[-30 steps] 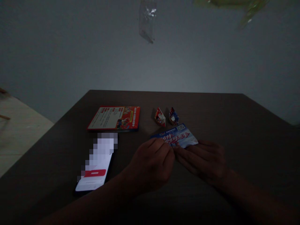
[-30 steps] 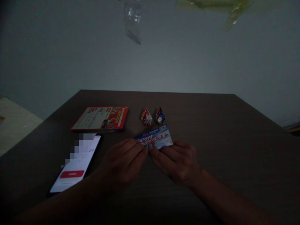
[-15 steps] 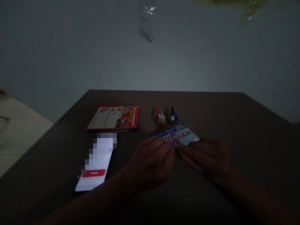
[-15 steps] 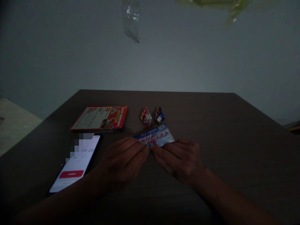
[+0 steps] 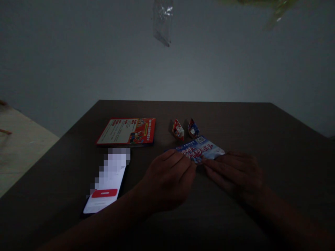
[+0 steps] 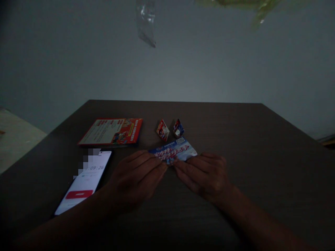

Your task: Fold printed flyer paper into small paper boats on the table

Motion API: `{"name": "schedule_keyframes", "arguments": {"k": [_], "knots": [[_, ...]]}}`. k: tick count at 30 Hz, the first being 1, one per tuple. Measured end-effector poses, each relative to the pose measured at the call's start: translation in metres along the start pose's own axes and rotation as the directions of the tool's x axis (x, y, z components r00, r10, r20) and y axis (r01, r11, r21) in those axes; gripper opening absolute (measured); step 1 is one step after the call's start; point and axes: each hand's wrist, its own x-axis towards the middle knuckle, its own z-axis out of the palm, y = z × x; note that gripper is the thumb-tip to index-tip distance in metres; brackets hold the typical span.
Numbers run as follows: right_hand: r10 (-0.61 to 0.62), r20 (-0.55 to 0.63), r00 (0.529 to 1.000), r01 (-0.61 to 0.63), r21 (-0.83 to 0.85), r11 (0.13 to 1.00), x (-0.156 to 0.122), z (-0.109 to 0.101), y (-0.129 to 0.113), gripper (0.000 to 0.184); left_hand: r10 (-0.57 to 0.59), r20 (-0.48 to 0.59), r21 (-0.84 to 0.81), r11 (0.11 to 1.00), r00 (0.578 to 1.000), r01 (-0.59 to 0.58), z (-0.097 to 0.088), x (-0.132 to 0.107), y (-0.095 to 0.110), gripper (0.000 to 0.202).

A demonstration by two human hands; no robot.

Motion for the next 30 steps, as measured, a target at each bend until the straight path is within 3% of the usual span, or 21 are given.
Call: {"name": "schedule_keyframes", "arguments": {"k": [10,16,20,30], "knots": [[0.104,-0.034,0.994,-0.107,-0.070,0.992,-0.004,-0.008,0.007,0.016,0.016,-0.048,0.011,1.000,0.999,-0.016,-0.002,-0.003,-0.007,0.006],[0.091,-0.024,0.996,-0.091,-0.031,0.995,-0.005,-0.011,0.014,0.018,0.051,-0.014,0.016,0.999,0.999,-0.050,-0.005,-0.002,-0.011,0.010],[0.111,-0.006,0.994,-0.111,-0.067,0.992,-0.006,-0.013,0.020,0.013,0.055,-0.063,0.013,0.998,0.996,-0.055,-0.009,-0.001,-0.013,0.010],[0.150,-0.067,0.986,-0.159,-0.154,0.975,-0.017,-0.019,0.038,0.008,0.051,-0.013,0.039,0.998,0.999,-0.051,-0.009,-0.002,-0.016,0.009]]}}
